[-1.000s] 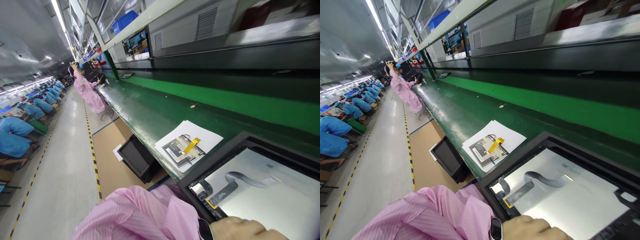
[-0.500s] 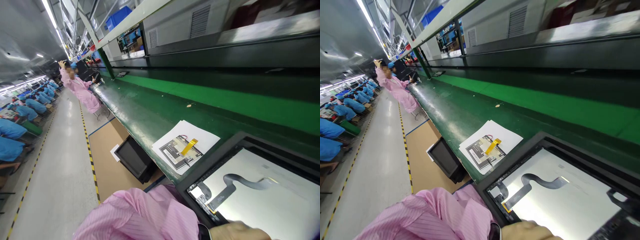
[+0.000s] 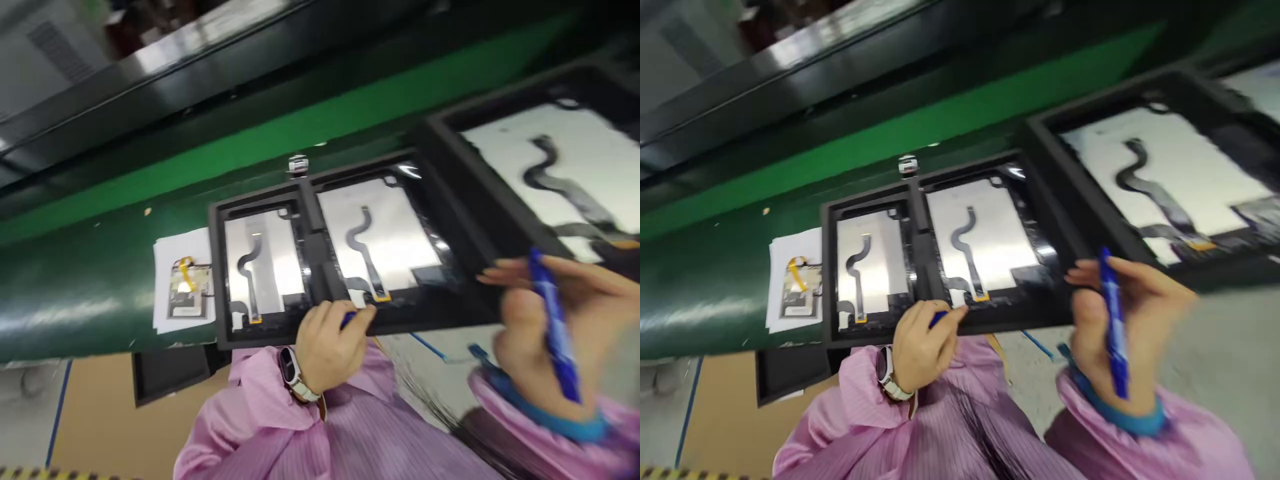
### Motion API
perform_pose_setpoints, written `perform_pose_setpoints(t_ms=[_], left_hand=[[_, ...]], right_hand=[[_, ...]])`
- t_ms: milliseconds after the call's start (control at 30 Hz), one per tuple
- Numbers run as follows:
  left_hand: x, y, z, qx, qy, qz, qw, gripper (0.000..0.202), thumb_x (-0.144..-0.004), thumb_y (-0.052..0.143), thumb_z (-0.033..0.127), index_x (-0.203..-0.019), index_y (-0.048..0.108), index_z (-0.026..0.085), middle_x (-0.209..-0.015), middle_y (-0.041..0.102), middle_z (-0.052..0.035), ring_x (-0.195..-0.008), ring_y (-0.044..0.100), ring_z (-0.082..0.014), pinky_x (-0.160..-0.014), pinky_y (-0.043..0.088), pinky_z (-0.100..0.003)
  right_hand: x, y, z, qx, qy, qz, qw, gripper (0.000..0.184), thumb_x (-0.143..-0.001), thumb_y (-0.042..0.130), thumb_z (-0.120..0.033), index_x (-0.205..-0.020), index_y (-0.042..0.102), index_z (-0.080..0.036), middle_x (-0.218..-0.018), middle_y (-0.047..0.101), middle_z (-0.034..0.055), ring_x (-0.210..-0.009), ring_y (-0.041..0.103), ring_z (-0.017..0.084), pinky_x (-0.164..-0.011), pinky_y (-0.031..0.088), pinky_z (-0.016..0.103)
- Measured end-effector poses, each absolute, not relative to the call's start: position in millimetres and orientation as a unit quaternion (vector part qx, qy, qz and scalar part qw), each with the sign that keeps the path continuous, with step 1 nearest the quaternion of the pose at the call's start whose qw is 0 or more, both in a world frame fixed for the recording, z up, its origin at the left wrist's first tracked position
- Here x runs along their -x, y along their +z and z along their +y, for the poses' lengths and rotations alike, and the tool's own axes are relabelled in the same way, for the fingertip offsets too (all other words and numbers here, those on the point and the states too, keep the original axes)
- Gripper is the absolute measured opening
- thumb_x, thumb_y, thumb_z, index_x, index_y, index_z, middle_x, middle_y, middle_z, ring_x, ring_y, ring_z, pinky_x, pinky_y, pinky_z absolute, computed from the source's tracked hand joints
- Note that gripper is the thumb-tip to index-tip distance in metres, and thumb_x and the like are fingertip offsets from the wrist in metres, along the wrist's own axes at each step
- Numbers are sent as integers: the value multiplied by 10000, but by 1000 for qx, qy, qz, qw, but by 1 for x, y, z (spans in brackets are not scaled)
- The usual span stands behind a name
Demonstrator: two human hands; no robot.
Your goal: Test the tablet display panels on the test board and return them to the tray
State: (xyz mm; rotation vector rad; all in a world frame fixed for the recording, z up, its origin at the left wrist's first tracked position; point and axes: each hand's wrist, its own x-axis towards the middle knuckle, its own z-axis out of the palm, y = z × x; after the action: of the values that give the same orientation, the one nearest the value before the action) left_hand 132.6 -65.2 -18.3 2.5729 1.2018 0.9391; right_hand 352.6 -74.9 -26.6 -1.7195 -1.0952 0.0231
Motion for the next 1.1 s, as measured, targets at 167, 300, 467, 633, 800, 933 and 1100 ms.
perform_pose_setpoints(t_ms=[167,300,467,633,800,933,1100], left_hand=[[-139,-19,-57,-872,248,418,57,289,-960,558,224,-1206,672,126,-1041,664,-141,-883,622,-247,-724,550,-360],[-141,-21,-56,-881,238,410,16,258,-958,571,240,-1142,685,99,-1044,648,-157,-898,598,-269,-724,533,-379],[-142,-22,-55,-884,231,406,0,252,-971,566,233,-1147,686,99,-1044,643,-142,-896,580,-253,-715,526,-357],[-142,-20,-53,-889,227,397,-5,267,-988,542,238,-1155,691,92,-1051,642,-145,-898,568,-250,-703,526,-349],[-142,-21,-53,-894,218,392,-15,276,-993,527,237,-1158,694,92,-1053,649,-146,-880,560,-248,-700,529,-353],[-142,-22,-54,-893,213,397,-14,282,-994,528,239,-1180,686,98,-1062,650,-144,-885,566,-246,-698,527,-349],[-140,-21,-54,-892,220,395,-7,281,-999,517,243,-1175,682,98,-1056,646,-143,-900,577,-248,-702,525,-349]], right_hand=[[-378,-28,-74,753,8,-547,366,526,-1022,355,-643,-1121,642,-214,-1039,736,191,-967,682,246,-847,515,425],[-370,-34,-65,775,0,-551,310,556,-1031,314,-606,-1080,664,-177,-1012,720,188,-1019,592,313,-854,444,470],[-360,-29,-59,798,-7,-573,187,439,-1054,319,-434,-1132,621,-125,-1037,706,209,-1074,530,356,-830,406,451],[-349,-23,-54,822,25,-542,174,367,-996,433,-370,-1191,585,-99,-1156,658,240,-1103,509,383,-856,430,484],[-356,-23,-49,835,112,-473,257,307,-936,494,-396,-1136,532,-166,-1145,637,196,-1082,516,354,-933,438,522],[-359,-20,-49,818,182,-459,295,302,-907,524,-442,-1086,494,-201,-1143,631,168,-1081,541,338,-965,457,520],[-340,-18,-47,809,162,-481,297,349,-906,498,-496,-1077,511,-192,-1179,628,199,-1189,526,399,-996,425,595]])
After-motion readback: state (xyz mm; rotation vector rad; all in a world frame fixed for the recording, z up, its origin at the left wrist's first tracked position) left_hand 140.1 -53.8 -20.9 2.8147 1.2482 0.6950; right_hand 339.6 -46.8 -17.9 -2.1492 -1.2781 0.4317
